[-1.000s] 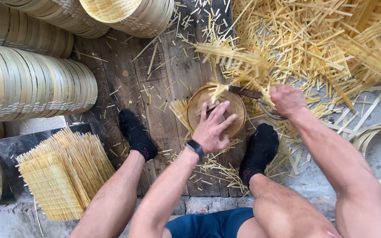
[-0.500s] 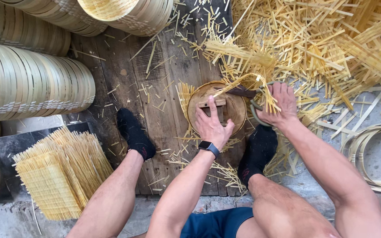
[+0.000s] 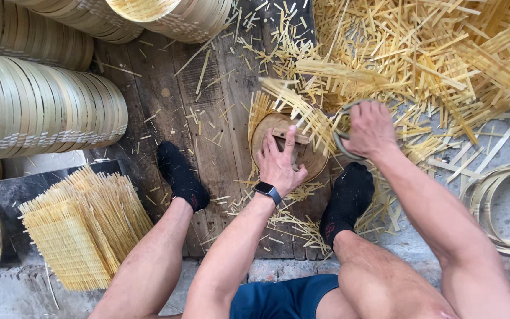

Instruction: The person trims the excess bamboo strips from a steamer base using large shears and then fits a woven bamboo mat into a circular frame by hand.

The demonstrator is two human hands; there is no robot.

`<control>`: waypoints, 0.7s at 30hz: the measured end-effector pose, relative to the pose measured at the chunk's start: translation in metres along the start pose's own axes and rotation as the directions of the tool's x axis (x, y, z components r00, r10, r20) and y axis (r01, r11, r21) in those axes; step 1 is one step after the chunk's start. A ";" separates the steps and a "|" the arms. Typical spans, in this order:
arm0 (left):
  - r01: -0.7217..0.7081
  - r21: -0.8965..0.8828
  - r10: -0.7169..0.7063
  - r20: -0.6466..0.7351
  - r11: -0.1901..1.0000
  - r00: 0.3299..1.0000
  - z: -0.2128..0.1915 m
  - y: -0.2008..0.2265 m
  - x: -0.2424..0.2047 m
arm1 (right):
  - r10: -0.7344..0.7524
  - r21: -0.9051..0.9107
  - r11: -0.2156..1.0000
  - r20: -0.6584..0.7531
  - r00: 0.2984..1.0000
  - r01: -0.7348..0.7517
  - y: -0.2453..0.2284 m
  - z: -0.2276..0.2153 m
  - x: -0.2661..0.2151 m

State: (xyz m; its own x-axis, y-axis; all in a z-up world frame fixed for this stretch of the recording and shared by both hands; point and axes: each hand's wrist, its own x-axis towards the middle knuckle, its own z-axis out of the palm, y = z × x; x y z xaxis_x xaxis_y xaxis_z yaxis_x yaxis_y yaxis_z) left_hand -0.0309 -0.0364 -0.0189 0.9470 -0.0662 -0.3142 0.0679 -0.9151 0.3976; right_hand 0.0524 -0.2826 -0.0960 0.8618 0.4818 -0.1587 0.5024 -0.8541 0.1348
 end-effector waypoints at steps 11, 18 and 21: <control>-0.177 0.060 0.165 0.162 0.982 0.973 -0.017 -0.016 0.008 | 0.035 0.153 0.988 -0.007 0.999 -0.034 0.010 0.005 -0.020; 0.109 -0.121 -0.090 0.151 0.987 0.984 -0.024 0.006 0.010 | 0.011 0.182 0.981 0.263 0.965 -0.061 0.023 0.024 -0.019; 0.286 -0.191 -0.267 0.123 0.939 0.956 -0.007 0.026 0.015 | 0.003 0.190 0.981 0.182 0.983 -0.038 0.031 0.020 -0.028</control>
State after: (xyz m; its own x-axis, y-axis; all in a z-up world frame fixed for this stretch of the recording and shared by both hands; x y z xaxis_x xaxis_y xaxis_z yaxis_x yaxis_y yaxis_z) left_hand -0.0132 -0.0586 -0.0074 0.8486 0.1317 -0.5123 0.3949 -0.8022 0.4478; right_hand 0.0420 -0.3262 -0.1074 0.8360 0.4357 -0.3336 0.4467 -0.8934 -0.0475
